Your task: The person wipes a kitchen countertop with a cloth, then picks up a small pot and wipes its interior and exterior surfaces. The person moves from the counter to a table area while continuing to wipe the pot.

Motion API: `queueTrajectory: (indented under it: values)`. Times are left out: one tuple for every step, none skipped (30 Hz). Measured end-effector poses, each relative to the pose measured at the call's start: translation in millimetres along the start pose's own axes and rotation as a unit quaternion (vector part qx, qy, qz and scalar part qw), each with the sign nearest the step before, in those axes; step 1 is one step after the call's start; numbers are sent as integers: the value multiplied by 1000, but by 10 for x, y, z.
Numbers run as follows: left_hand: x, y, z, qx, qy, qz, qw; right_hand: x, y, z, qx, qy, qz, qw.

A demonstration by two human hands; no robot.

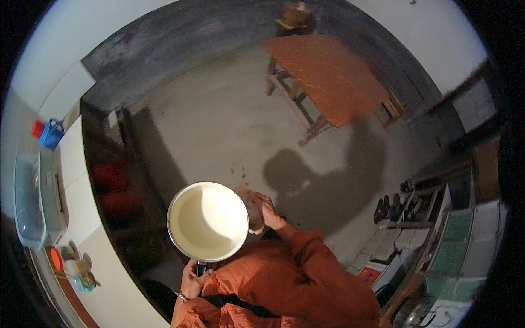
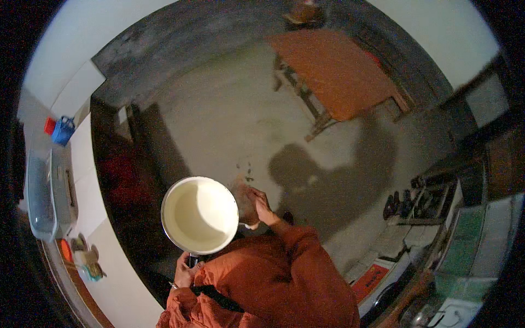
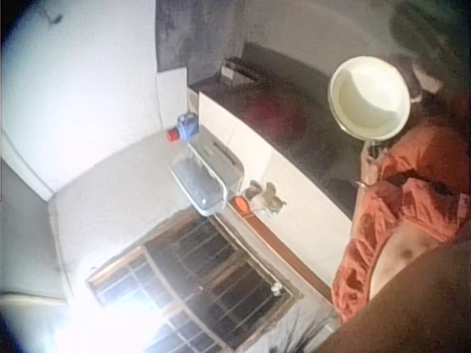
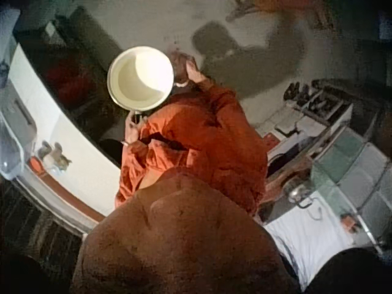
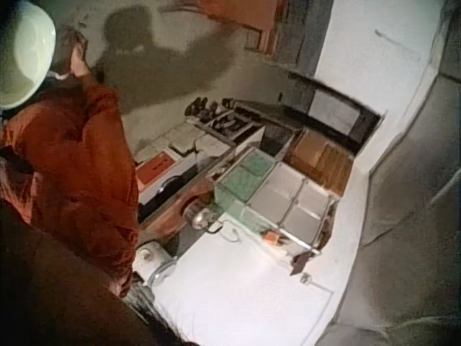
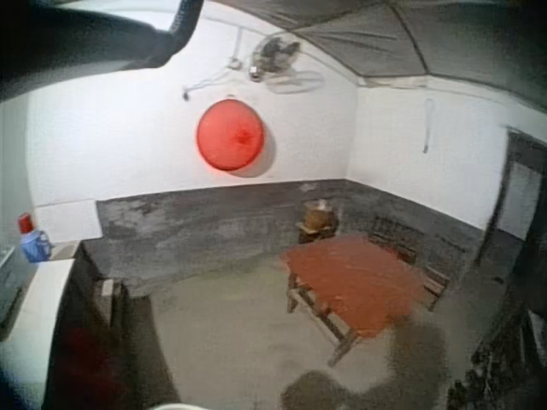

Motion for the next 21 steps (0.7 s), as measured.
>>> queueTrajectory:
  values:
    - [39, -31, 130, 18, -20, 13, 1000, -211, -65, -206, -52, -2, -49, 997]
    - [104, -32, 310, 35, -37, 30, 998, -319, -100, -385, -100, -4, -101, 990]
    - [162, -27, 509, 27, -63, 12, 998, -421, -91, -591, -104, 12, -74, 992]
    - [219, -9, 721, 20, -88, -7, 996, -552, -65, -794, -107, 28, -48, 993]
    - [250, 22, 976, 14, -112, -26, 993, -703, 151, -1045, -55, 93, 22, 994]
    - [279, 111, 1210, -8, -131, -31, 991, -881, 299, -1301, 4, 169, 88, 982]
    - [289, 221, 1496, -30, -150, -38, 987, -1042, 496, -1540, 104, 249, 197, 942]
    - [281, 266, 1703, -49, -168, -47, 983, -1258, 609, -1696, 206, 322, 298, 875]
    - [386, 25, 1804, -27, -189, -14, 981, -1403, 271, -1849, 207, 336, 270, 878]
    - [359, 47, 2035, -32, -231, -14, 972, -1564, 102, -2224, 213, 359, 252, 873]
    - [389, 158, 2344, -14, -264, -26, 964, -1739, 89, -2554, 241, 385, 241, 858]
    - [447, 257, 2654, 2, -300, -34, 953, -1863, 57, -2909, 266, 412, 223, 843]
    - [527, 315, 2878, 45, -318, -33, 946, -2012, 2, -3263, 219, 472, 185, 834]
    - [617, 385, 3106, 89, -340, -23, 936, -2126, -127, -3592, 166, 533, 147, 817]
    - [638, 449, 3297, 80, -360, -77, 926, -2232, -305, -3822, 150, 586, 111, 789]
    - [658, 489, 3463, 73, -378, -131, 914, -2327, -498, -3974, 127, 633, 71, 760]
    - [742, 434, 3573, 45, -403, -139, 903, -2238, -931, -4099, 148, 670, 28, 727]
    - [841, 438, 3713, 123, -420, -106, 893, -2251, -1338, -4173, 160, 710, -11, 686]
    - [931, 465, 3876, 198, -433, -69, 877, -2282, -1646, -4241, 86, 701, -9, 708]
    - [995, 516, 4095, 271, -448, -30, 852, -2368, -1846, -4296, -31, 665, -70, 743]
    - [938, 726, 4415, 277, -437, -78, 852, -2439, -1956, -4293, -148, 616, -126, 764]
Point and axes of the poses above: each hand's wrist, its own x-axis towards the middle knuckle, its own z-axis out of the palm, y = z × x, the point moved 3 cm from there along x, towards the middle knuckle, and after that the axes turned 4 degrees about -z, right-handed, at the moved point
